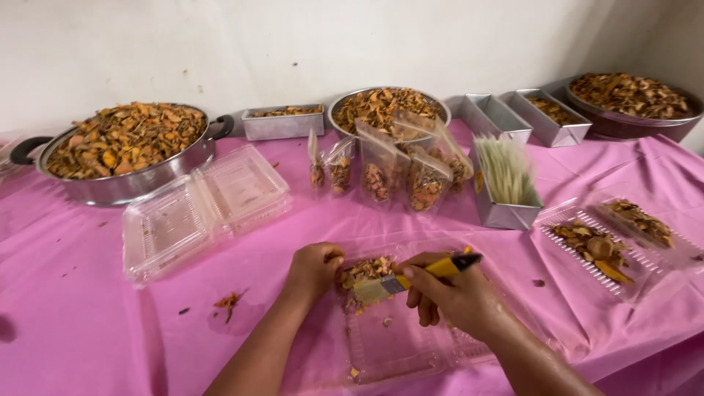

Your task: The person places dried herbal matter into small plastic bags, brushes pieces off a plastic tray, and arranges the filled bags on a pink cloth-covered table.

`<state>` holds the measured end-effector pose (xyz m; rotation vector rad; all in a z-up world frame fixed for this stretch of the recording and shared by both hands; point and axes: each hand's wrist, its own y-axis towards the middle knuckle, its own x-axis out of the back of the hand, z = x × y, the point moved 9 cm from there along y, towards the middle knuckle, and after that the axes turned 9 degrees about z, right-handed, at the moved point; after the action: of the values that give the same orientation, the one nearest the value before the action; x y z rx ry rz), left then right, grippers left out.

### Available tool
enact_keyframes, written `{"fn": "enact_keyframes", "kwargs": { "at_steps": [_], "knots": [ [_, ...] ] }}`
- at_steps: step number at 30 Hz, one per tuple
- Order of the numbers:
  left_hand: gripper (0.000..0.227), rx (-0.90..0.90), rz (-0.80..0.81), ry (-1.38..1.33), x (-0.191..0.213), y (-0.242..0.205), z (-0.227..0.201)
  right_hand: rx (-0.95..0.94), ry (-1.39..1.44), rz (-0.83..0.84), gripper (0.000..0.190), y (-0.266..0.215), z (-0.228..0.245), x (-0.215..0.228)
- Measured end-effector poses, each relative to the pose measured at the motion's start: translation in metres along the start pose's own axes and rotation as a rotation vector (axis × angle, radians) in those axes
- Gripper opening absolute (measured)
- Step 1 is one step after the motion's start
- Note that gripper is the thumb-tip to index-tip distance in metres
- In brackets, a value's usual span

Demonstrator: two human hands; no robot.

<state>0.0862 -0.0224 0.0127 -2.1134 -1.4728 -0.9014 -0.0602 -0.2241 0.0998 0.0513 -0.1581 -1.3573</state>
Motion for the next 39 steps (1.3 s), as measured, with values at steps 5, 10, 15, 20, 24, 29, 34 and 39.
{"fn": "enact_keyframes", "kwargs": {
  "at_steps": [5,10,15,20,24,29,34,39],
  "knots": [
    [0.025,0.066,-0.019,-0.111,0.013,-0.016,-0.004,0.478,-0.579,0.026,0.027,-0.043,0.058,0.004],
    [0.03,0.139,-0.049,-0.091,0.023,-0.026,-0.006,0.553,-1.132,-0.25,0.033,-0.07,0.044,0.09],
    [0.032,0.03,-0.154,-0.101,0.027,-0.024,-0.006,0.175,-1.17,-0.709,0.029,-0.096,-0.002,0.22],
    [0.035,-0.003,-0.168,-0.107,0.028,-0.022,-0.007,-0.207,-1.327,-0.383,0.065,-0.073,-0.12,0.27],
    [0.036,-0.043,-0.199,-0.079,0.027,-0.018,-0.001,-0.486,-1.256,-0.293,0.088,-0.069,-0.122,0.281],
    [0.037,-0.029,-0.226,-0.107,0.032,-0.02,-0.002,-0.036,-1.147,-0.579,0.029,-0.015,-0.013,0.284],
    [0.037,-0.11,-0.289,-0.082,0.037,-0.014,0.005,-0.393,-0.9,-0.588,0.071,0.056,-0.02,0.317],
    [0.041,-0.118,-0.267,-0.087,0.038,-0.017,-0.004,-0.275,-0.566,-0.919,0.019,0.053,-0.033,0.356]
  ]
}}
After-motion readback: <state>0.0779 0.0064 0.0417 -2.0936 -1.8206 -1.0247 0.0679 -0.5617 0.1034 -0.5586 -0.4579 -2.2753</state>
